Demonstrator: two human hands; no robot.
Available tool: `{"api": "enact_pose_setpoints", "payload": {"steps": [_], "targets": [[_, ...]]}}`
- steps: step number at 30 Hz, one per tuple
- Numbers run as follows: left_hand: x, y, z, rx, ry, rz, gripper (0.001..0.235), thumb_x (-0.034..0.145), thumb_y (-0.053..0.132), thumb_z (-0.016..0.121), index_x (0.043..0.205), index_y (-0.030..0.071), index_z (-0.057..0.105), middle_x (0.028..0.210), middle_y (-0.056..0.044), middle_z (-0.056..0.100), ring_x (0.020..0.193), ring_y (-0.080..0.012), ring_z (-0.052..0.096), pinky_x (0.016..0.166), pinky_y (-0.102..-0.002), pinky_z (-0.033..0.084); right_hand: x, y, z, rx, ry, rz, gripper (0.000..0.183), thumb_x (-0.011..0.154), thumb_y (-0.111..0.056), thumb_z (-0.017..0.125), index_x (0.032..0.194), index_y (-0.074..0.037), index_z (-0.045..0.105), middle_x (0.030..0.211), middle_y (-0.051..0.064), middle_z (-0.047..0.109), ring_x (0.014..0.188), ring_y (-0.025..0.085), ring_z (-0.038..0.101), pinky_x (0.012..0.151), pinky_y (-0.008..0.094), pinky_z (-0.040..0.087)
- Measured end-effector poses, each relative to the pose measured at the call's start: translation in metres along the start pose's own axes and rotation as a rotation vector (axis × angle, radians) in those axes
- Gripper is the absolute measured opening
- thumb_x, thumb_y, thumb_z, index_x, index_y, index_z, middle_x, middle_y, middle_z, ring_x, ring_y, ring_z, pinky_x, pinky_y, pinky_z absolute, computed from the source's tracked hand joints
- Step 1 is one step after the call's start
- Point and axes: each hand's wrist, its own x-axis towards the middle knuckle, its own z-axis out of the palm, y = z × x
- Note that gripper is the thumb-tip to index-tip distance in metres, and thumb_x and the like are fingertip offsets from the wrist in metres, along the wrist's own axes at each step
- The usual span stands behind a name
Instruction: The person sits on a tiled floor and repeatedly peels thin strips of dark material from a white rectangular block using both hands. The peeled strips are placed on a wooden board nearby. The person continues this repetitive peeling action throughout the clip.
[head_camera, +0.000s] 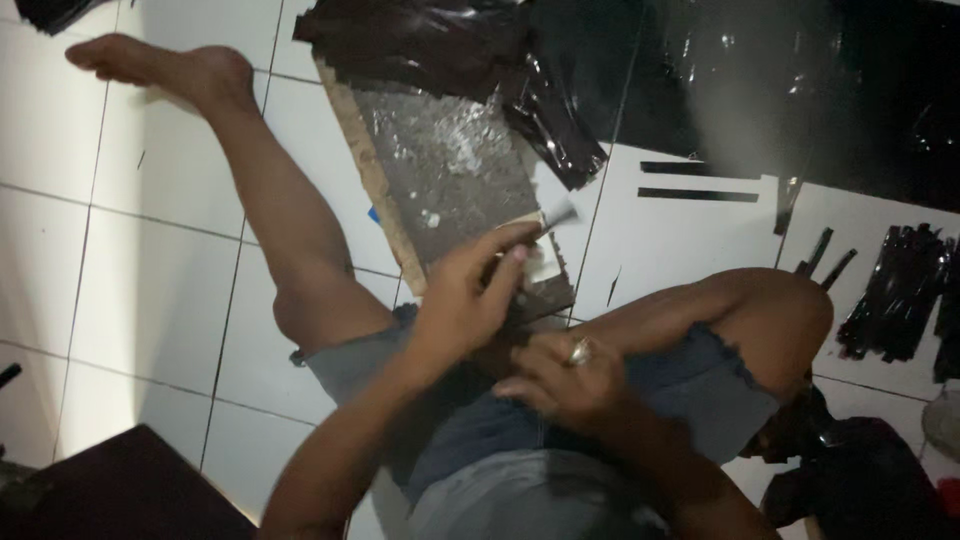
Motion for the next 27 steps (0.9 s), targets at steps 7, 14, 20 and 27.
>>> {"api": "enact_pose_setpoints", "payload": {"steps": [7,14,20,27], "targets": [[-0.023,-0.022,-0.037,1.062,-0.018,0.583,0.044,0.086,0.014,0.072,0.130,0.007,0.067,0.124,-0.014,0.064,0.113,-0.0332,0.062,0.094,-0.046,0.048,0.028,0.047,-0.005,0.060,0.081,0.354,0.018,0.099,-0.007,0.073,0.117,-0.006,0.072,0.109,0.012,0.071,0.095,0.027,0.070,0.080,0.037,0.057],[-0.016,-0.035,-0.029,0.916,0.084,0.624,0.032,0.094,0.019,0.075,0.122,0.005,0.068,0.119,-0.013,0.063,0.112,-0.0328,0.061,0.094,-0.046,0.047,0.071,0.048,-0.012,0.066,-0.064,0.309,0.022,0.095,-0.009,0.077,0.117,-0.008,0.073,0.111,0.011,0.072,0.089,0.024,0.070,0.074,0.035,0.058],[-0.006,-0.038,-0.026,0.837,0.041,0.535,0.027,0.091,0.011,0.072,0.118,0.010,0.073,0.113,-0.009,0.065,0.108,-0.0285,0.063,0.094,-0.043,0.048,0.077,0.041,-0.014,-0.076,-0.156,0.195,0.018,0.091,-0.014,0.081,0.108,-0.012,0.078,0.111,0.008,0.072,0.088,0.023,0.069,0.070,0.036,0.057],[-0.004,-0.041,-0.028,0.745,0.038,0.496,0.024,0.093,0.015,0.074,0.116,0.008,0.073,0.112,-0.009,0.063,0.104,-0.0287,0.059,0.085,-0.043,0.046,0.071,0.039,-0.014,-0.233,-0.191,0.122,0.034,0.086,-0.029,0.083,0.117,-0.017,0.079,0.117,0.013,0.071,0.094,0.026,0.071,0.071,0.035,0.056]]}}
